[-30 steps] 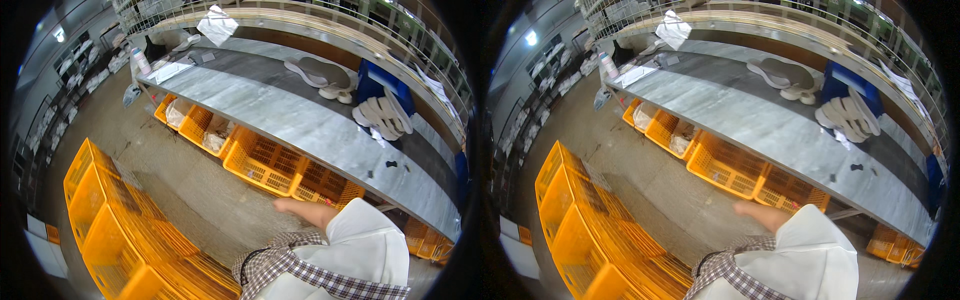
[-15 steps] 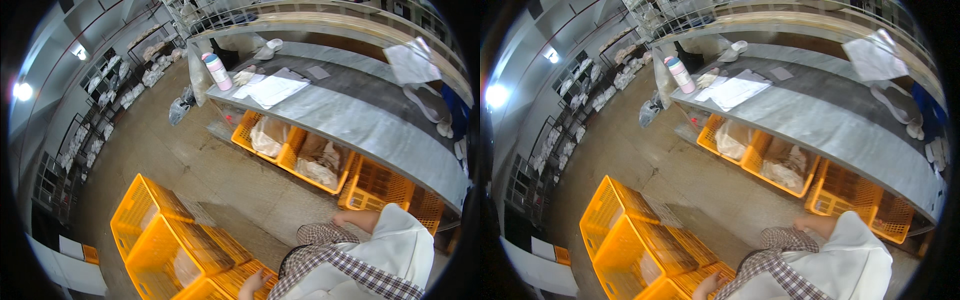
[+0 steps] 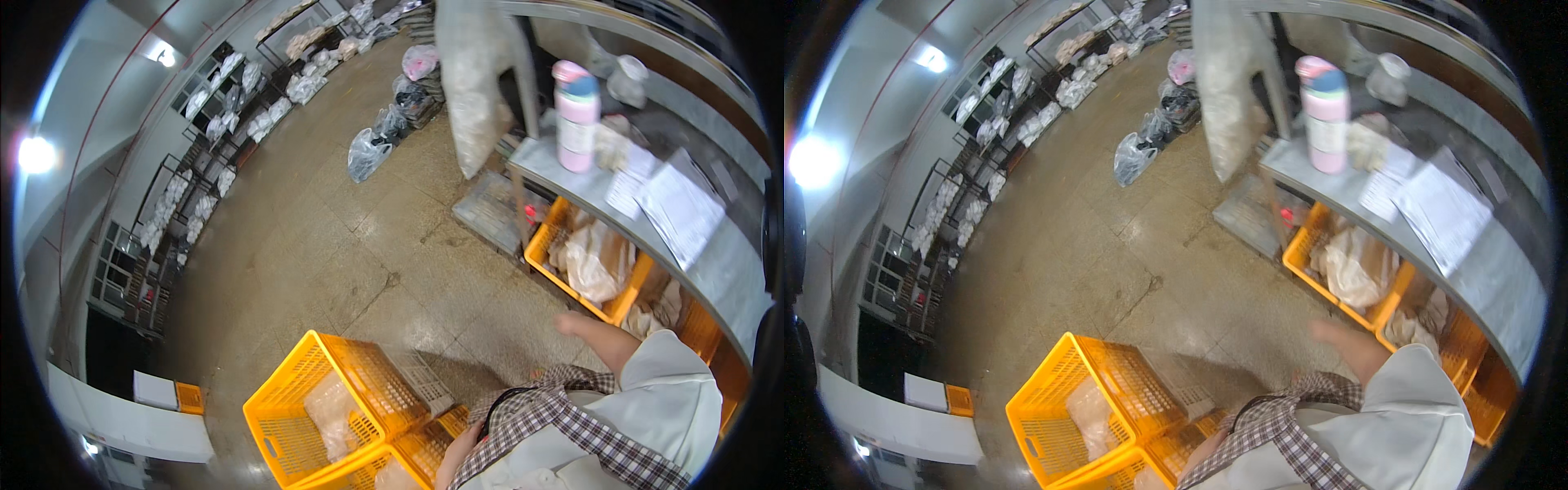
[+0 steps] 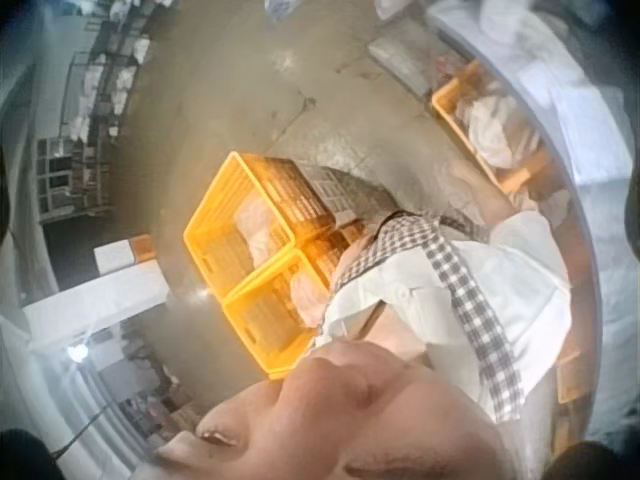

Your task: The person picks black and white slippers from a conveyor belt, inspects them by turning them over, and places them into yellow crates or white bins. The person handles the slippers one at a time, occasionally stacking them before moving to the next pair.

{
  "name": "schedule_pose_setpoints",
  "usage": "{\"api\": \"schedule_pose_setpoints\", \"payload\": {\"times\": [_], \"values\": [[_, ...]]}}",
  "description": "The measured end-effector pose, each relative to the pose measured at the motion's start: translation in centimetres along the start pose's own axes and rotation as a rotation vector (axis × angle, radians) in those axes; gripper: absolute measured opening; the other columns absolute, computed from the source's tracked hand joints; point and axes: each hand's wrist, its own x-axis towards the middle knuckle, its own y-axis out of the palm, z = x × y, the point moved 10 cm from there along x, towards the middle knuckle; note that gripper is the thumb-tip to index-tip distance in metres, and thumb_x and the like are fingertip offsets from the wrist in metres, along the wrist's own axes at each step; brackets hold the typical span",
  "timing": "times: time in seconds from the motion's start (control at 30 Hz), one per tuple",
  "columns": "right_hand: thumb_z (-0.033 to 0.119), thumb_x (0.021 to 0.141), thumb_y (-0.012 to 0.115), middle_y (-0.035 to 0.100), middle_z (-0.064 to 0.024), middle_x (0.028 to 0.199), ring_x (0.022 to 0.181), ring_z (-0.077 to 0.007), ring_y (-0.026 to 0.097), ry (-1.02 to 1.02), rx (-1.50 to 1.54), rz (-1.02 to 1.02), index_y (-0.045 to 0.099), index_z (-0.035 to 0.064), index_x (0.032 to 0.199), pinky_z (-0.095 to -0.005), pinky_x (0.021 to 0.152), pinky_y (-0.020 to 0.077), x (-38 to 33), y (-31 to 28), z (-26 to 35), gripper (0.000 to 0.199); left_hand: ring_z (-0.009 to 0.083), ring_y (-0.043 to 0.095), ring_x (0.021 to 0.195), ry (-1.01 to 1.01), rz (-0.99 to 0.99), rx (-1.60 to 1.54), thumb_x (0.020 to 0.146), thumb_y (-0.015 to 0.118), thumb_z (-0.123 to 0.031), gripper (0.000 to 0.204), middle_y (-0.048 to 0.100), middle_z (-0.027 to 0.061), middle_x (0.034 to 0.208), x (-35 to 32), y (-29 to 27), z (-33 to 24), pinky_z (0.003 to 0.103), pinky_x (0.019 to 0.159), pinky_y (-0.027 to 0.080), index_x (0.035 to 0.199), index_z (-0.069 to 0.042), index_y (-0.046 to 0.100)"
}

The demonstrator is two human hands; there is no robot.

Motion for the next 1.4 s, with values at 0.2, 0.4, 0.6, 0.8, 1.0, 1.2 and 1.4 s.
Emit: {"api": "schedule_pose_setpoints", "payload": {"times": [0.2, 0.4, 0.6, 0.8, 1.0, 1.2, 1.4], "values": [[0.022, 0.084, 0.052, 0.064, -0.0163, 0.106, 0.097, -0.0329, 0.061, -0.281, -0.040, 0.161, 0.059, 0.0064, 0.110, -0.0433, 0.083, 0.0476, 27.8, -6.2, 27.2, 0.032, 0.0304, 0.058, 0.108, -0.220, 0.030, -0.310, 0.088, 0.054, -0.043, 0.064, 0.060, 0.0234, 0.115, 14.1, -14.5, 14.1, 0.035, 0.087, 0.046, 0.132, 0.002, 0.043], [0.020, 0.081, 0.052, 0.065, -0.0190, 0.103, 0.093, -0.0352, 0.061, -0.158, -0.186, 0.418, 0.062, 0.0041, 0.108, -0.0446, 0.081, 0.0482, 44.3, -1.0, 26.9, 0.033, 0.0357, 0.061, 0.101, -0.110, -0.018, -0.187, 0.088, 0.055, -0.047, 0.058, 0.062, 0.0245, 0.108, 25.4, -40.2, 18.1, 0.040, 0.082, 0.050, 0.126, -0.003, 0.051], [0.020, 0.084, 0.055, 0.065, -0.0154, 0.077, 0.070, -0.0306, 0.061, -0.590, -0.592, 0.567, 0.067, 0.0022, 0.079, -0.0452, 0.065, 0.0487, 50.8, 4.6, 20.7, 0.022, 0.0401, 0.060, 0.100, 0.197, -0.036, 0.206, 0.087, 0.055, -0.052, 0.060, 0.061, 0.0239, 0.112, 35.9, -66.5, 13.7, 0.044, 0.082, 0.050, 0.126, -0.007, 0.050], [0.020, 0.088, 0.049, 0.064, -0.0185, 0.083, 0.071, -0.0346, 0.058, 0.496, -0.165, 0.481, 0.067, 0.0033, 0.088, -0.0481, 0.068, 0.0452, 63.5, -4.6, 18.3, 0.024, 0.0343, 0.059, 0.096, 0.164, -0.103, 0.305, 0.088, 0.055, -0.033, 0.045, 0.061, 0.0214, 0.106, 51.2, -87.8, 13.8, 0.040, 0.083, 0.048, 0.122, -0.005, 0.054], [0.019, 0.083, 0.051, 0.064, -0.0184, 0.085, 0.074, -0.0338, 0.059, 0.131, -0.044, 0.215, 0.064, 0.0042, 0.091, -0.0454, 0.066, 0.0459, 103.3, -17.0, 45.8, 0.021, 0.0321, 0.059, 0.097, 0.115, -0.033, 0.046, 0.088, 0.056, -0.032, 0.044, 0.062, 0.0203, 0.106, 61.6, -106.3, 16.5, 0.038, 0.085, 0.047, 0.121, -0.004, 0.054], [0.020, 0.080, 0.053, 0.065, -0.0180, 0.092, 0.082, -0.0346, 0.061, -0.363, 0.180, -0.037, 0.061, 0.0048, 0.097, -0.0445, 0.071, 0.0484, 136.0, -29.9, 77.5, 0.024, 0.0299, 0.059, 0.098, 0.117, 0.027, -0.077, 0.088, 0.056, -0.032, 0.044, 0.062, 0.0192, 0.106, 75.4, -123.4, 23.3, 0.037, 0.086, 0.046, 0.121, -0.002, 0.055], [0.020, 0.081, 0.056, 0.065, -0.0185, 0.092, 0.083, -0.0351, 0.061, -0.205, 0.082, 0.212, 0.061, 0.0030, 0.101, -0.0455, 0.072, 0.0486, 151.6, -29.0, 82.1, 0.026, 0.0277, 0.059, 0.099, 0.208, 0.112, 0.024, 0.088, 0.056, -0.031, 0.043, 0.063, 0.0182, 0.106, 86.7, -146.7, 26.3, 0.035, 0.088, 0.046, 0.120, -0.001, 0.055]]}}
